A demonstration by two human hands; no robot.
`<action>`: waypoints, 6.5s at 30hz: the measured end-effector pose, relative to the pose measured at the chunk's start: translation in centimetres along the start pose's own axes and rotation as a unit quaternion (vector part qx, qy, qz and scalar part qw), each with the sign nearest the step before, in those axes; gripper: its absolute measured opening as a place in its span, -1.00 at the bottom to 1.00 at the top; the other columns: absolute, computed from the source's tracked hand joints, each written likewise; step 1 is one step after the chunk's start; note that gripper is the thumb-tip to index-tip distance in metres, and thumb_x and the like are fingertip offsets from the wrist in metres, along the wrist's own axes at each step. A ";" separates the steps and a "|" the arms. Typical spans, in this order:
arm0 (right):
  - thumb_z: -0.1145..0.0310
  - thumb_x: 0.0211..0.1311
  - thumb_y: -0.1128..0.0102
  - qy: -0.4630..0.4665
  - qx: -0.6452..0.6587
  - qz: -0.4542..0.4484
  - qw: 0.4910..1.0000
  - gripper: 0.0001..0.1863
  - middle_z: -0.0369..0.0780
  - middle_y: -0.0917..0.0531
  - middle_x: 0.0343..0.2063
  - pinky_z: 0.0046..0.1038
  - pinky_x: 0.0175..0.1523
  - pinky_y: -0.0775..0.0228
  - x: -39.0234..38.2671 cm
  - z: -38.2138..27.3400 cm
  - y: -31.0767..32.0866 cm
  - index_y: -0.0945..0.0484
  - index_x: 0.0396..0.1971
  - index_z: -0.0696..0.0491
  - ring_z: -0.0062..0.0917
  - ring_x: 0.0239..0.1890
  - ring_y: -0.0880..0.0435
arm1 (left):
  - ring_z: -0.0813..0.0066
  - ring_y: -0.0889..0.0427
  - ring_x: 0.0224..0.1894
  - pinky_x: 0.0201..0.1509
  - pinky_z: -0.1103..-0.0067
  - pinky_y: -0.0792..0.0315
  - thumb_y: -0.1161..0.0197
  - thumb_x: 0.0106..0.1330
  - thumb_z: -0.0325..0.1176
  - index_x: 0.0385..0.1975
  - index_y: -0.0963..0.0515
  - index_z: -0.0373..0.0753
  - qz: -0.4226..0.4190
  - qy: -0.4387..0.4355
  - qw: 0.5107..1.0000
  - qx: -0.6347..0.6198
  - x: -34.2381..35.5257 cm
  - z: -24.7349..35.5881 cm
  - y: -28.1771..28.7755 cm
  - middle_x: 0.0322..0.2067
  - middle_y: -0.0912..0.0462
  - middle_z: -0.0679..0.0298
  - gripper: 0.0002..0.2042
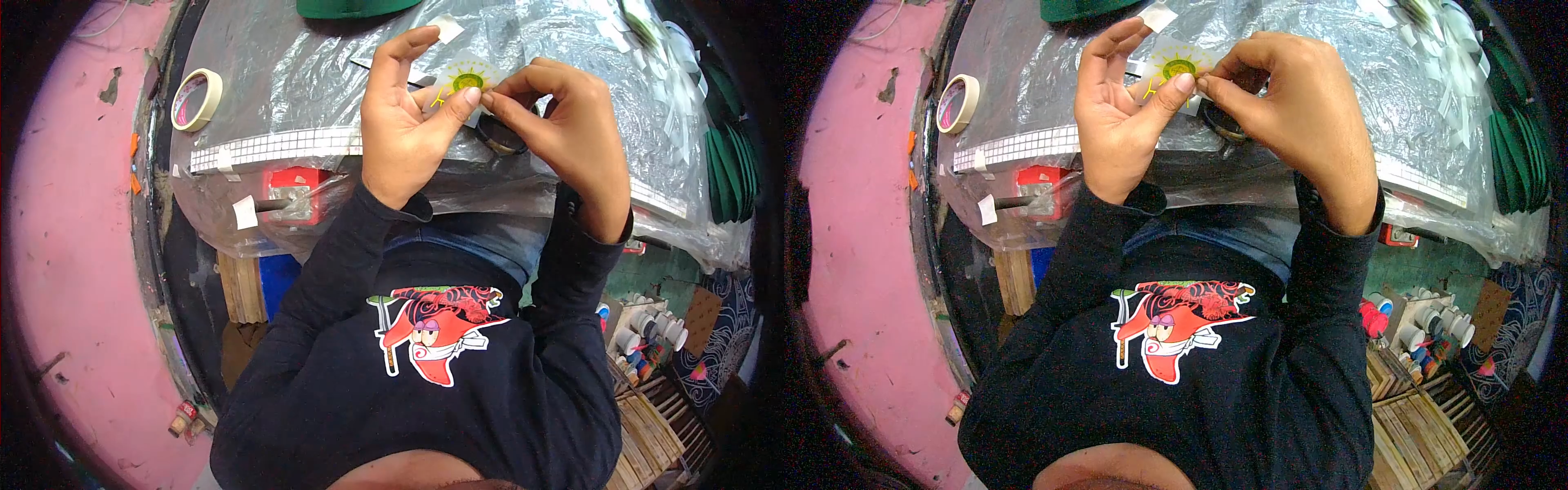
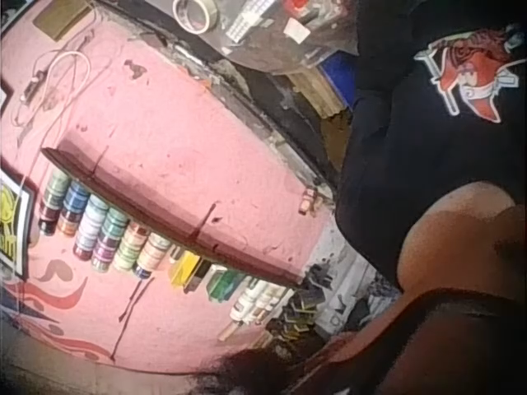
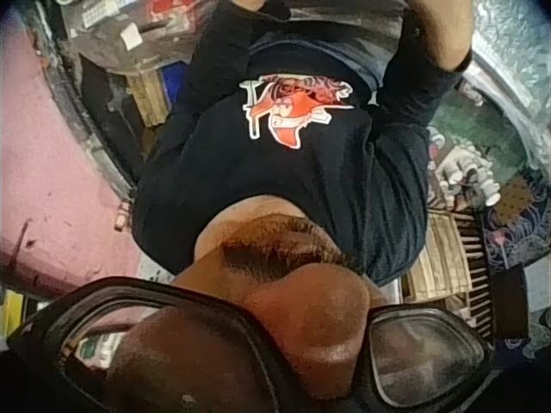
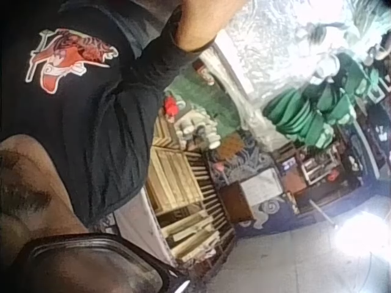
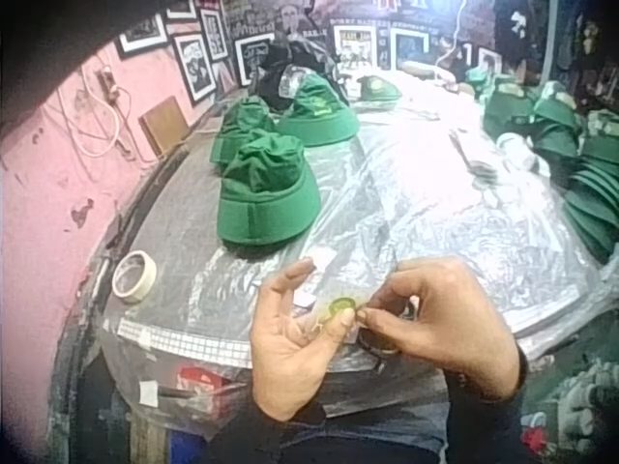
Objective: Applying printed labels or tags to green bucket hats on a production table.
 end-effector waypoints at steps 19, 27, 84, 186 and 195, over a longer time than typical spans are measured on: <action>0.34 0.23 -0.47 -0.123 0.308 0.080 0.940 -0.66 -0.24 -0.78 -0.35 -0.65 -0.21 -0.51 -1.6 0.3 -2.8 -0.72 -0.07 0.21 -0.70 -0.32 -0.69 | 0.35 -0.59 0.12 0.13 0.52 -0.63 -0.36 0.24 -0.70 0.25 -0.26 -0.35 0.039 0.000 0.998 -0.055 0.2 0.1 0.3 0.23 -0.32 0.06 -0.41; 0.47 0.22 -0.46 -0.126 0.343 0.122 0.923 -0.77 -0.22 -0.78 -0.35 -0.66 -0.21 -0.51 -1.4 -0.2 -4.2 -0.73 -0.16 0.24 -0.71 -0.33 -0.69 | 0.35 -0.53 0.18 0.25 0.48 -0.51 -0.40 0.22 -0.67 0.25 -0.30 -0.32 0.065 -0.012 0.997 -0.037 -0.1 0.1 0.1 0.20 -0.40 0.05 -0.40; 0.17 0.57 0.05 -0.169 0.568 0.108 0.798 -0.47 -0.31 -0.57 -0.45 -0.66 -0.44 -0.37 -2.2 -5.1 -9.0 -0.43 0.28 0.29 -0.65 -0.49 -0.62 | 0.36 -0.63 0.00 0.00 0.56 -0.61 -0.26 0.41 -0.56 0.13 -0.24 -0.26 0.251 -0.009 0.959 -0.134 0.2 0.9 0.3 0.18 -0.40 0.08 -0.60; 0.49 0.32 -0.36 -0.037 0.250 0.228 0.940 -0.72 -0.23 -0.77 -0.30 -0.62 -0.08 -0.52 -2.2 1.5 -2.3 -0.67 0.00 0.18 -0.68 -0.23 -0.70 | 0.35 -0.67 0.05 0.13 0.43 -0.62 -0.29 0.44 -0.42 0.00 -0.52 -0.34 0.062 0.035 0.997 -0.034 0.3 -0.5 0.9 -0.11 -0.67 0.14 -0.78; 0.49 0.28 -0.39 0.018 0.184 0.238 0.953 -0.72 -0.24 -0.78 -0.37 -0.63 -0.15 -0.53 -1.7 1.6 -2.8 -0.70 -0.02 0.14 -0.69 -0.30 -0.72 | 0.60 -0.61 -0.18 -0.02 0.58 -0.58 -0.31 0.44 -0.36 -0.09 -0.56 -0.34 0.009 0.062 0.997 -0.033 0.4 -0.2 1.2 -0.23 -0.62 0.31 -0.80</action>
Point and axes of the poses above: each hand's wrist, its own x-axis towards the middle knuckle, its own y-axis out of the back of the hand, z = x × y, the point moved 1 cm from there along x, towards the middle knuckle
